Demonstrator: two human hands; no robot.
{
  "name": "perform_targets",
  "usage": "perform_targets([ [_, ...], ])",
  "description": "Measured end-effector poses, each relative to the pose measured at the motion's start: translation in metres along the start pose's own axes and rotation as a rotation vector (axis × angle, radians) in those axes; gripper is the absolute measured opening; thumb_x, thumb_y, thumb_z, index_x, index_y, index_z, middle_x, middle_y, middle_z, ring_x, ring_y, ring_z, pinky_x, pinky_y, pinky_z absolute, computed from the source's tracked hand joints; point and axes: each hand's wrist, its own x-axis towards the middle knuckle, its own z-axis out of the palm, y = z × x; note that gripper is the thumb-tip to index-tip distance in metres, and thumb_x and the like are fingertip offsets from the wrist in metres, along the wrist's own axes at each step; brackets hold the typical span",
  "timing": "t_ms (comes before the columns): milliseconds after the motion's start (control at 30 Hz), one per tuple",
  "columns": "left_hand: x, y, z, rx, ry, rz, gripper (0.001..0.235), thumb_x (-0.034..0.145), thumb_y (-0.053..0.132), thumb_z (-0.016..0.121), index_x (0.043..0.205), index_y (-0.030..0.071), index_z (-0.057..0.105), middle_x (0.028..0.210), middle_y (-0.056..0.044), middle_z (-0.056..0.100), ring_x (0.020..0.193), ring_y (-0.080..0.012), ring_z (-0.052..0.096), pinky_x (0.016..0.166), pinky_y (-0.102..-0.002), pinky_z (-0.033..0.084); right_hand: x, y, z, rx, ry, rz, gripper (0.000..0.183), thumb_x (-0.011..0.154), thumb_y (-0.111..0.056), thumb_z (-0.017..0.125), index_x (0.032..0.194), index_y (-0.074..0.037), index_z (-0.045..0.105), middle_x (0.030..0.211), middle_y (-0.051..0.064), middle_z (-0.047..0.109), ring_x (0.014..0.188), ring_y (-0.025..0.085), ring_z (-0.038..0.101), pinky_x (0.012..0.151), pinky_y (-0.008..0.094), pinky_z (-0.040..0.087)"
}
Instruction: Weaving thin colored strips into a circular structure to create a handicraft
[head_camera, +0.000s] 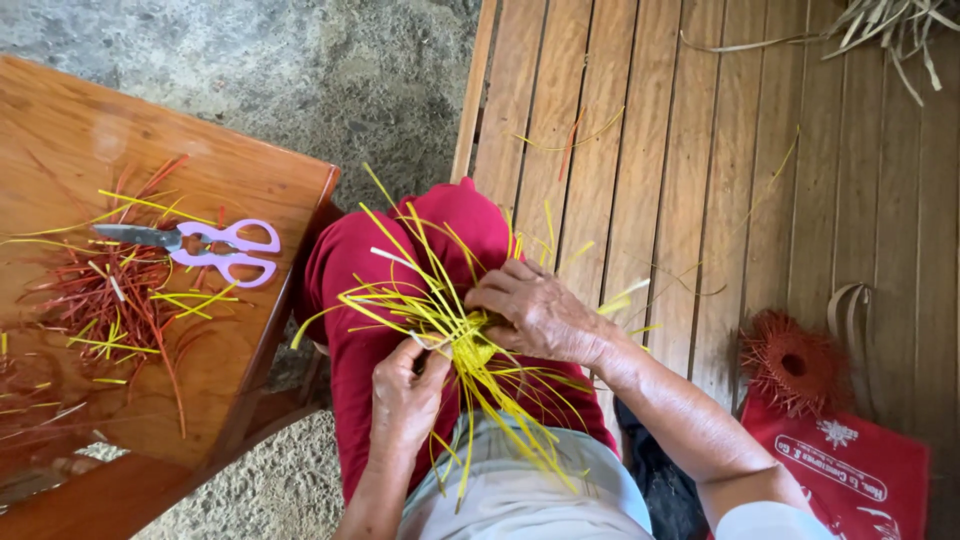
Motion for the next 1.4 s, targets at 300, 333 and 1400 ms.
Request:
perform_targets([
  [300, 0.002, 0.012, -0.002, -0.024, -0.014, -0.087, 0.039, 0.087, 0.041, 0.07, 0.111, 0.013, 0.082, 0.095, 0.001, 0.084, 0.077, -0.0045, 0.063, 0.07, -0.029, 0.051, -0.027, -0.018, 0.014, -0.35, 0.283, -0.099, 0.041, 0.104, -0.042, 0.063, 0.133, -0.013, 0.058, 0.131, 0.012, 0.057, 0.111, 0.03, 0.056, 0.091, 0.044, 0.043],
  [333, 0.003, 0.011, -0.002, -0.026, -0.013, -0.085, 0.039, 0.087, 0.041, 0.07, 0.111, 0.013, 0.082, 0.095, 0.001, 0.084, 0.077, -0.0045, 0.063, 0.07, -0.029, 0.051, -0.026, -0.023, 0.013, -0.352, 0.283, -0.101, 0.041, 0.104, -0.042, 0.063, 0.133, -0.013, 0.058, 0.131, 0.012, 0.057, 0.111, 0.03, 0.056, 0.091, 0.044, 0.043],
  [1400, 0.005, -0.016, 0.001, 0.051, 0.104, 0.428, 0.011, 0.09, 0.015, 0.07, 0.09, 0.004, 0.069, 0.083, -0.009, 0.067, 0.076, -0.0253, 0.065, 0.074, -0.037, 0.05, 0.032, -0.032, -0.002, 0.248, -0.105, -0.093, 0.007, 0.098, -0.015, 0.064, 0.103, -0.009, 0.063, 0.094, 0.009, 0.06, 0.085, 0.032, 0.06, 0.074, 0.043, 0.048],
])
